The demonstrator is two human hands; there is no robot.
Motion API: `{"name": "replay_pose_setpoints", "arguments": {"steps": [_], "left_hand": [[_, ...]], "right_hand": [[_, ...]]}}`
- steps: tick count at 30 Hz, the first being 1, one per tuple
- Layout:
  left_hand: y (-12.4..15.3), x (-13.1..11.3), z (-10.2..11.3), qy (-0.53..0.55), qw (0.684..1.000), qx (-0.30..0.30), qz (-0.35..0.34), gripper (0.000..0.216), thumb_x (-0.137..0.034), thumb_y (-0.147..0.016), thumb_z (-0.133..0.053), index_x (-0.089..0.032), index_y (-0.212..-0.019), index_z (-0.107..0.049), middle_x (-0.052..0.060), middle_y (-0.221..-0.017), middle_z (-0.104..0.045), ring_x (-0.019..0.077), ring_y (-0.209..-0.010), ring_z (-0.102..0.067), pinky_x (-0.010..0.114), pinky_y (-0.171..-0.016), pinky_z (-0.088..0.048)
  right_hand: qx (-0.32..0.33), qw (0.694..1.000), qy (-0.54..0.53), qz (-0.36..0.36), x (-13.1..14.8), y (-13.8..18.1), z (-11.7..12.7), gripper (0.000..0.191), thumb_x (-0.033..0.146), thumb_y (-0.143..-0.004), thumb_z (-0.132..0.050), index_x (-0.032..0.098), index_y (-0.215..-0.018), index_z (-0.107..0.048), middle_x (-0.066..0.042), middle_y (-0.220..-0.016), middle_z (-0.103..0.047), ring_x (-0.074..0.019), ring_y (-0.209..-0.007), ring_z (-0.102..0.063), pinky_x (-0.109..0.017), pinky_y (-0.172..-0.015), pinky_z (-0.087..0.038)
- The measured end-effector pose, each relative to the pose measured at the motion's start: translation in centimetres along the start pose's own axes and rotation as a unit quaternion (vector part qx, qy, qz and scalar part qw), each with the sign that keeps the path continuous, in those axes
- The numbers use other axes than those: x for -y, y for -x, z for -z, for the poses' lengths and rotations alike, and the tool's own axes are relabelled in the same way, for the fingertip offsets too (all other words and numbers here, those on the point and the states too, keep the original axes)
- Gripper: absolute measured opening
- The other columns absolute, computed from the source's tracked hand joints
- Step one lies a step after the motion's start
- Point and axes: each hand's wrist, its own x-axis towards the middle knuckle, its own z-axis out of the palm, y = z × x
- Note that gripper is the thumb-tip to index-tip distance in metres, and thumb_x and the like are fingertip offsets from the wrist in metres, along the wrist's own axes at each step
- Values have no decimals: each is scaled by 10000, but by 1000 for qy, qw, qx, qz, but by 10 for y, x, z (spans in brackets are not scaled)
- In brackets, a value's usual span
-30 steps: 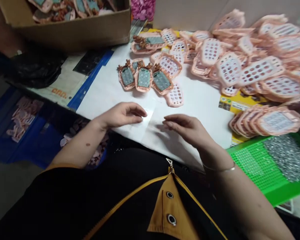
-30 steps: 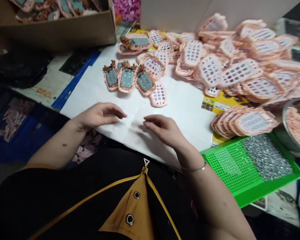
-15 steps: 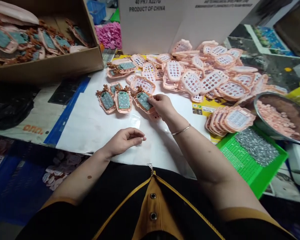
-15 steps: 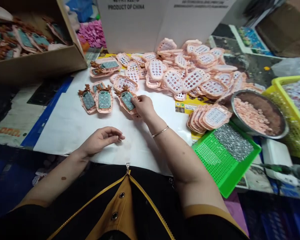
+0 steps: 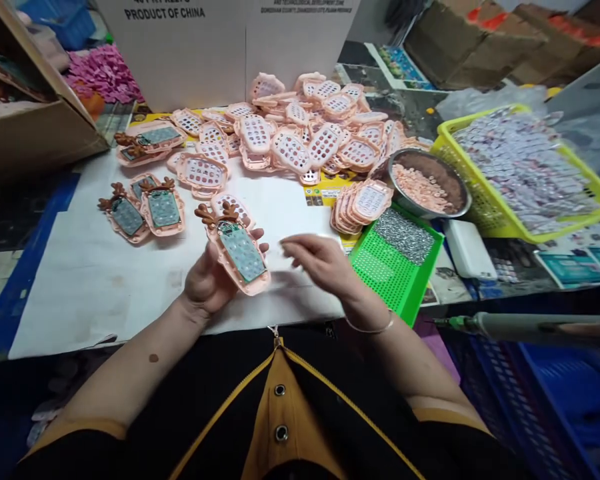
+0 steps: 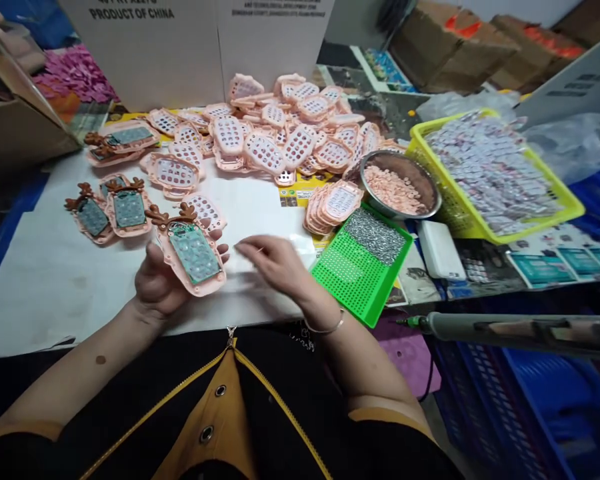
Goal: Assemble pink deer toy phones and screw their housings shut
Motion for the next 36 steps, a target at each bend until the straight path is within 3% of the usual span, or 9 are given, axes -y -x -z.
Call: {"name": "replay_pose_setpoints", "arguments": {"steps": [2, 4, 12, 17, 20, 24, 30, 33, 36], "left_hand": [[-6, 4, -7, 32, 999, -14, 14, 717, -668, -620, -825, -218, -1162, -690, 97, -1113, -752, 308, -954, -734, 501, -880, -586], [-11, 10, -12, 47, 998, -17, 37, 707, -660, -621, -827, -209, -1146, -683, 97, -1075, -759, 274, -867, -742, 467, -805, -605], [-8, 24, 1, 39, 997, 10, 59, 818, -637, -562, -877, -166, -1198, -673, 140, -1102, -759, 272, -907, -748, 426, -907, -575], [-8, 19, 9, 30, 999, 22, 27, 840, -719, -539, -842, -124, -1120, -724, 146, -1068, -757, 271, -869, -739, 421, -839, -604], [-7, 19, 7, 20, 999, 23, 15, 871, -775, -517, -813, -127, -1094, -736, 176, -1209, -718, 325, -1053, -707, 430, -902, -590], [-5, 21, 7, 18, 1000, 16, 5, 897, -829, -491, -779, -183, -1111, -718, 158, -1310, -679, 399, -1288, -583, 479, -976, -553], [-6, 24, 10, 47, 997, 56, 5, 843, -818, -557, -760, -182, -1108, -716, 143, -1142, -746, 427, -1281, -588, 549, -1029, -505], [-4, 21, 6, 97, 994, 50, -19, 807, -781, -585, -776, -200, -1141, -706, 111, -1161, -752, 414, -1276, -598, 570, -1056, -485], [-1, 18, 0, 125, 991, 47, -27, 791, -771, -617, -764, -215, -1175, -691, 93, -1195, -745, 419, -1305, -576, 591, -1072, -470]], "right_hand": [[-186, 937, 296, 23, -11, 2, 39, 332, 431, -968, -493, 191, -1004, -718, -96, -941, -733, -185, -805, -664, -336, -782, -545], [-228, 898, 377, -7, -25, 2, 71, 307, 310, -975, -462, 162, -1004, -729, -159, -992, -714, -258, -899, -653, -419, -829, -525], [-204, 843, 497, -26, -70, -11, 99, 264, 149, -927, -471, 192, -834, -715, -175, -930, -679, -280, -873, -546, -453, -786, -453], [-216, 819, 532, 4, -58, -2, 97, 271, 173, -961, -439, 181, -909, -706, -192, -1152, -684, -315, -991, -568, -490, -846, -424], [-218, 799, 552, 96, -44, 11, 81, 261, 187, -978, -448, 212, -975, -708, -156, -1246, -679, -307, -1078, -581, -481, -897, -421], [-137, 812, 510, 247, -35, 30, 33, 255, 145, -962, -504, 286, -1070, -688, -72, -1253, -706, -238, -1169, -592, -467, -1046, -380], [-76, 807, 425, 404, -41, 39, -18, 296, 121, -940, -583, 344, -1127, -637, 9, -1254, -720, -176, -1198, -619, -485, -1160, -344], [-134, 883, 277, 354, -45, 34, -19, 261, 243, -918, -659, 340, -1158, -632, -34, -1279, -690, -208, -1191, -634, -506, -1114, -438], [-155, 973, -55, 159, -44, 27, -21, 374, 481, -935, -593, 291, -1257, -595, -108, -1314, -651, -243, -1185, -642, -503, -1018, -540]]}}
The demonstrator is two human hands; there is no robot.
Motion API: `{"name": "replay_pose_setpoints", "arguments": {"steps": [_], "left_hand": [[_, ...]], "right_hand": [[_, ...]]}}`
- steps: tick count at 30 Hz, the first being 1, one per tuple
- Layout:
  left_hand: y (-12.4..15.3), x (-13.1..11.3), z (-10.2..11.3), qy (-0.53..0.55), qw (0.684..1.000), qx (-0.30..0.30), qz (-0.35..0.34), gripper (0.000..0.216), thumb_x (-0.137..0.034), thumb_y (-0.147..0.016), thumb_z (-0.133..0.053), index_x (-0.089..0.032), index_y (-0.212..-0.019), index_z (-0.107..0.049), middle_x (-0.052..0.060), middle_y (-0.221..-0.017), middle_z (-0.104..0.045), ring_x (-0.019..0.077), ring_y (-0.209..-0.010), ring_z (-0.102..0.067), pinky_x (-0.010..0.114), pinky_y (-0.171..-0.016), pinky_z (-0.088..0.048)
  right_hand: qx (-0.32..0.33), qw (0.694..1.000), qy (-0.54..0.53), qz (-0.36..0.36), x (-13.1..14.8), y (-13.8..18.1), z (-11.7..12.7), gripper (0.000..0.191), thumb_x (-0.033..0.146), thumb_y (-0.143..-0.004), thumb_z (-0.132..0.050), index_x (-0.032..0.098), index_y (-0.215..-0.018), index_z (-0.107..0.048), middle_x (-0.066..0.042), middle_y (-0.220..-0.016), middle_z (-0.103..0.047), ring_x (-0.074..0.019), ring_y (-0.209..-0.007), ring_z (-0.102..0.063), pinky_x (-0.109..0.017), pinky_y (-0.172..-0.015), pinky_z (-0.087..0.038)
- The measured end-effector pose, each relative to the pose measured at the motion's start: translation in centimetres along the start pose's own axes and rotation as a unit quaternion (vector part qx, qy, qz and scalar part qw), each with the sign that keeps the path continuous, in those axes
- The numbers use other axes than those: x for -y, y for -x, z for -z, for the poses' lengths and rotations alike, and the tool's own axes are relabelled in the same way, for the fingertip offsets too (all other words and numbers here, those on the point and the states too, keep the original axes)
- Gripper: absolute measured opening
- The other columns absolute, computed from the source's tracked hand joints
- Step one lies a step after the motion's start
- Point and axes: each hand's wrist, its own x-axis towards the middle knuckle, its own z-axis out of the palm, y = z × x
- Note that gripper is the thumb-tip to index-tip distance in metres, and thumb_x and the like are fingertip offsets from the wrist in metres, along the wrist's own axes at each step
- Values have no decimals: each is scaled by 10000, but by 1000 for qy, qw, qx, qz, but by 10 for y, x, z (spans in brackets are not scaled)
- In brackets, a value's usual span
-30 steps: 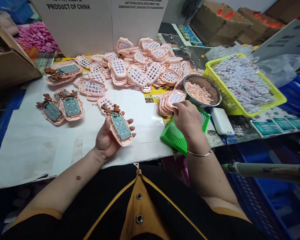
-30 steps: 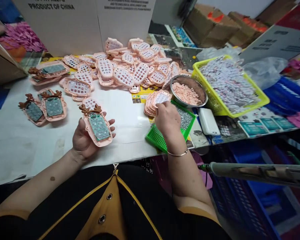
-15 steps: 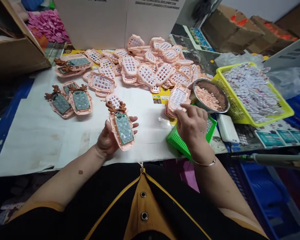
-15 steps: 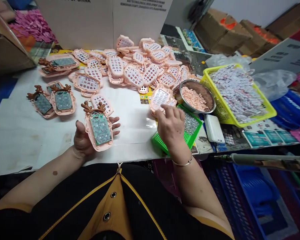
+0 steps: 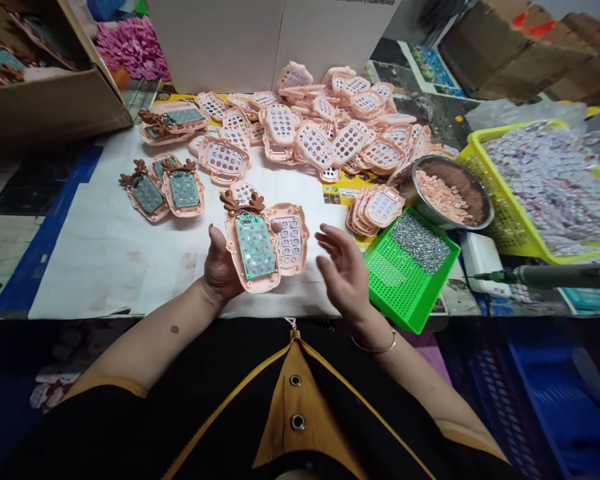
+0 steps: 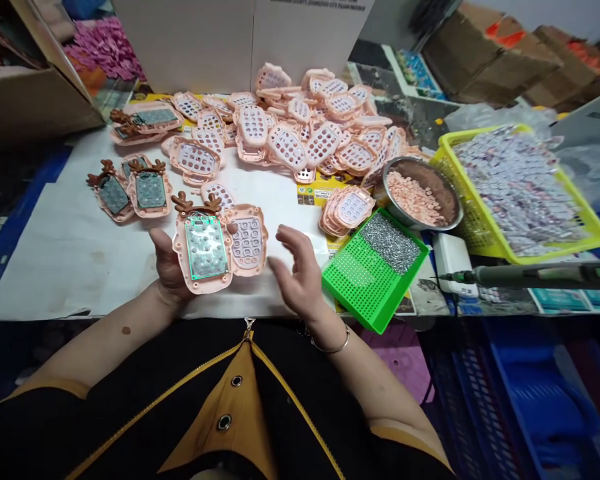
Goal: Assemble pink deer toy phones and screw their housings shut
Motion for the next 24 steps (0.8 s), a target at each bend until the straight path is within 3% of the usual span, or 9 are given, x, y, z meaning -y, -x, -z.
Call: {"name": "replay_pose_setpoints", "arguments": {"steps": [1, 2, 4, 6, 8, 13, 18, 24], "left_hand": [[1, 0, -2, -5, 1000, -1, 4, 797, -779, -615, -760, -213, -1173, -691, 97, -1200, -742, 429, -1313, -566, 600, -1072, -468], [2, 0, -3, -15, 1000, -3, 9, 813, -791, -601, -758, -208, -1164, -695, 104, -1203, -740, 442, -1318, -556, 608, -1071, -465], [4, 0, -3, -43, 999, -7, 26, 854, -808, -551, -772, -198, -1145, -703, 119, -1208, -734, 465, -1331, -533, 620, -1072, -459], [5, 0, -3, -62, 997, -9, 45, 878, -817, -522, -777, -191, -1133, -709, 133, -1218, -728, 476, -1348, -511, 623, -1082, -449], [5, 0, -2, -69, 996, -12, 57, 880, -817, -519, -778, -185, -1128, -712, 141, -1226, -723, 476, -1363, -497, 624, -1097, -437], [-1, 3, -6, -65, 996, -53, 23, 863, -789, -545, -787, -190, -1162, -711, 137, -1251, -718, 443, -1393, -479, 606, -1133, -410], [-7, 7, -20, -73, 991, -110, -17, 802, -803, -549, -773, -185, -1060, -741, 134, -1213, -739, 431, -1375, -505, 592, -1111, -437], [-10, 17, -37, -83, 986, -125, -66, 706, -784, -615, -752, -198, -1010, -748, 109, -1047, -785, 394, -1262, -617, 561, -1070, -483]], "right_hand": [[16, 988, -112, -104, 0, -1, -3, 433, 553, -945, -531, 277, -1274, -588, -115, -1299, -660, -245, -1172, -650, -497, -990, -559], [49, 955, -216, -196, 1, -2, -7, 487, 613, -945, -476, 269, -1269, -594, -111, -1266, -680, -244, -1154, -660, -492, -970, -570], [134, 865, -364, -319, 2, -2, -17, 577, 707, -907, -453, 255, -1218, -629, -101, -1186, -722, -254, -1142, -667, -490, -952, -576], [180, 800, -438, -368, 4, 0, -27, 592, 735, -855, -531, 250, -1173, -653, -86, -1150, -740, -259, -1145, -665, -475, -953, -573], [180, 773, -474, -381, 6, 2, -34, 580, 729, -809, -618, 262, -1148, -663, -61, -1133, -750, -239, -1100, -680, -438, -946, -573], [172, 750, -515, -377, 13, 3, -37, 691, 733, -656, -771, 304, -1186, -657, -34, -1193, -741, -219, -1069, -692, -399, -957, -573], [141, 771, -527, -330, 15, 4, -42, 900, 645, -541, -892, 303, -1318, -592, -76, -1354, -670, -274, -1268, -613, -457, -1085, -508], [122, 789, -537, -275, 15, 4, -45, 862, 598, -572, -898, 230, -1302, -625, -112, -1309, -701, -302, -1366, -548, -481, -1203, -390]]}}
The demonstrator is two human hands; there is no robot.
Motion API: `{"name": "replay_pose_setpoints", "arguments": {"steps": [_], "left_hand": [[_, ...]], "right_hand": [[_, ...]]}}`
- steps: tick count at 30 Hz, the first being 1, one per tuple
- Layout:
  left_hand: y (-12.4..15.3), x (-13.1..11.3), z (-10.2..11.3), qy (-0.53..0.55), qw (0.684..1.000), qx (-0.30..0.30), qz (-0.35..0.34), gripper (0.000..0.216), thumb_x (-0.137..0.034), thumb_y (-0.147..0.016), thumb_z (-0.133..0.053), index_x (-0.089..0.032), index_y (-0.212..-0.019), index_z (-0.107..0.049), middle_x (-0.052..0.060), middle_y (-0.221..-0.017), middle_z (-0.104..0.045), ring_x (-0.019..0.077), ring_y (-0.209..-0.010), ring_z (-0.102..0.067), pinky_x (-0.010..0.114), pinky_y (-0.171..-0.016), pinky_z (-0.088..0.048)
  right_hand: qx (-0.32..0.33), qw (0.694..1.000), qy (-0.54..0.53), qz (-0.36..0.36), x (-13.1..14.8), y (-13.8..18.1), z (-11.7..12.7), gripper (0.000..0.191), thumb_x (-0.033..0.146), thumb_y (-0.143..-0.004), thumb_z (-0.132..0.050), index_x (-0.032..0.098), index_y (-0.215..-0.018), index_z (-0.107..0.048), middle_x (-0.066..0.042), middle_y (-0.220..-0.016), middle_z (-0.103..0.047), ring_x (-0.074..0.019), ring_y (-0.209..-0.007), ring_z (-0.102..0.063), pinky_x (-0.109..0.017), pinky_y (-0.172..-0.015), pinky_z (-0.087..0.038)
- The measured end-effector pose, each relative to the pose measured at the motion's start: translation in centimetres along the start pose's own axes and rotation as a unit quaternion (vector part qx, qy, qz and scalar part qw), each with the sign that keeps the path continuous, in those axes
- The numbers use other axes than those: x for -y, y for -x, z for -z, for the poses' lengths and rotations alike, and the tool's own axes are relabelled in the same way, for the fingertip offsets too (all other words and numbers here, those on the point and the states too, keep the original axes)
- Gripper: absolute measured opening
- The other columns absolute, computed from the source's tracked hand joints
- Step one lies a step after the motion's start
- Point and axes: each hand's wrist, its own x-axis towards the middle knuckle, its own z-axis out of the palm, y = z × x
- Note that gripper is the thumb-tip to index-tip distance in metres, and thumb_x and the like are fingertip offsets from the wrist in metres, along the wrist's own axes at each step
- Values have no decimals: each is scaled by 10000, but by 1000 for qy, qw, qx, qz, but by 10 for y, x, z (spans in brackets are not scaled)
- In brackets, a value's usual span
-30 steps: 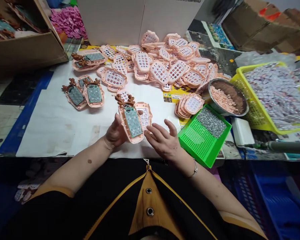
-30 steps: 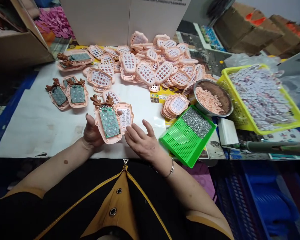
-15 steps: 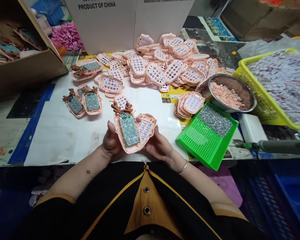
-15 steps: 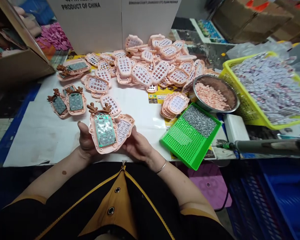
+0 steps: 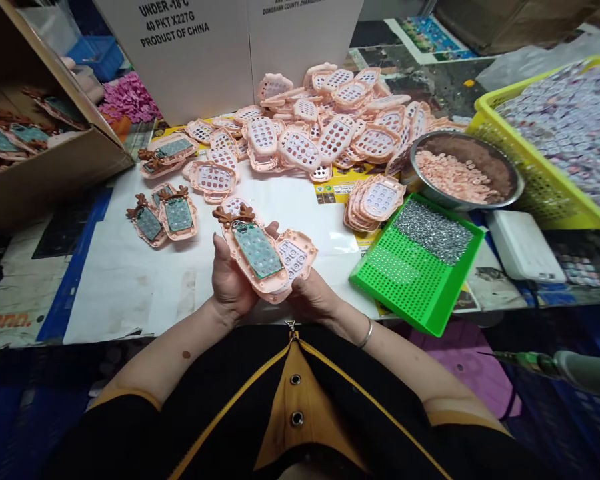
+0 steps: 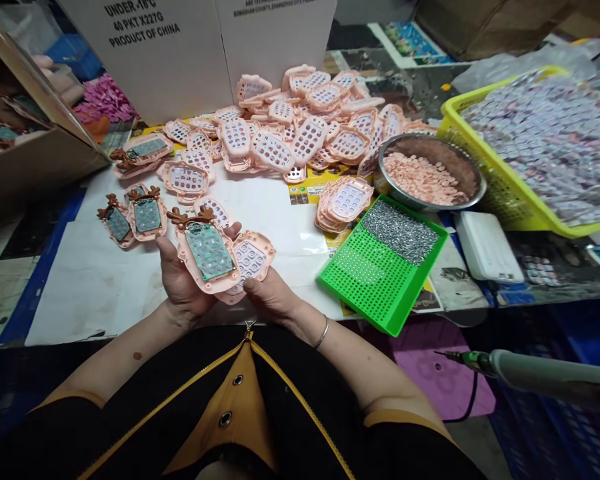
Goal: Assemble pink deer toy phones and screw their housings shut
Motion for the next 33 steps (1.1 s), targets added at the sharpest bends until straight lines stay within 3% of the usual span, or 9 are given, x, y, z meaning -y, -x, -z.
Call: {"name": "replay_pose_setpoints", "arguments": {"steps": [6, 9, 15, 18, 21, 26, 30, 33], "left_hand": [[-4, -11, -6, -24, 997, -32, -61, 719, -811, -638, -709, -188, -995, -728, 108, -968, -781, 360, -1245, -635, 527, -1105, -465], [-1, -27, -7, -32, 994, -42, -93, 768, -842, -617, -691, -180, -1007, -713, 137, -1083, -763, 352, -1321, -579, 493, -1134, -448], [16, -25, -5, -24, 999, 27, 30, 883, -892, -576, -660, -149, -1052, -703, 211, -1385, -620, 440, -1440, -418, 572, -1176, -370], [18, -18, -4, -12, 994, 43, 104, 916, -884, -589, -656, -125, -1102, -688, 232, -1436, -573, 444, -1474, -360, 589, -1203, -310], [18, -19, -4, -9, 990, 49, 130, 921, -885, -617, -630, -117, -1122, -674, 240, -1411, -590, 432, -1469, -375, 580, -1208, -301], [25, -26, -10, -22, 989, 63, 133, 930, -910, -633, -581, -135, -1140, -672, 218, -1374, -621, 412, -1486, -353, 548, -1202, -323], [29, -24, -14, -24, 986, 71, 148, 939, -929, -632, -547, -160, -1154, -681, 185, -1377, -633, 401, -1488, -353, 535, -1221, -295], [31, -22, -16, -21, 986, 78, 148, 932, -937, -646, -519, -165, -1142, -687, 179, -1367, -640, 395, -1485, -364, 548, -1232, -268]], "right_hand": [[3, 999, -39, 13, 5, 8, 4, 896, 641, -586, -870, 260, -1346, -588, -108, -1324, -687, -299, -1363, -545, -496, -1184, -411], [-20, 998, -62, -6, 6, 9, 6, 810, 620, -648, -843, 292, -1341, -581, -82, -1302, -696, -282, -1289, -599, -494, -1146, -450], [26, 998, -56, -29, 6, 9, 7, 652, 585, -687, -826, 252, -1214, -632, -66, -1174, -735, -242, -1123, -666, -415, -1003, -541], [84, 996, -11, -30, 6, 11, 10, 545, 481, -661, -876, 216, -1085, -658, -34, -938, -755, -199, -893, -700, -376, -924, -557], [126, 990, 55, -36, 6, 13, 13, 449, 422, -685, -875, 208, -1020, -665, -7, -811, -729, -182, -785, -689, -403, -937, -551], [121, 985, 117, -45, 6, 15, 16, 461, 492, -705, -847, 221, -1033, -669, -40, -915, -755, -236, -917, -714, -456, -962, -555], [109, 983, 140, -42, 9, 15, 21, 599, 552, -563, -912, 225, -1014, -691, -61, -931, -757, -307, -1090, -687, -504, -1009, -536], [64, 990, 127, -19, 9, 14, 21, 674, 560, -488, -938, 233, -1022, -690, -72, -1011, -756, -332, -1236, -620, -506, -1056, -514]]}}
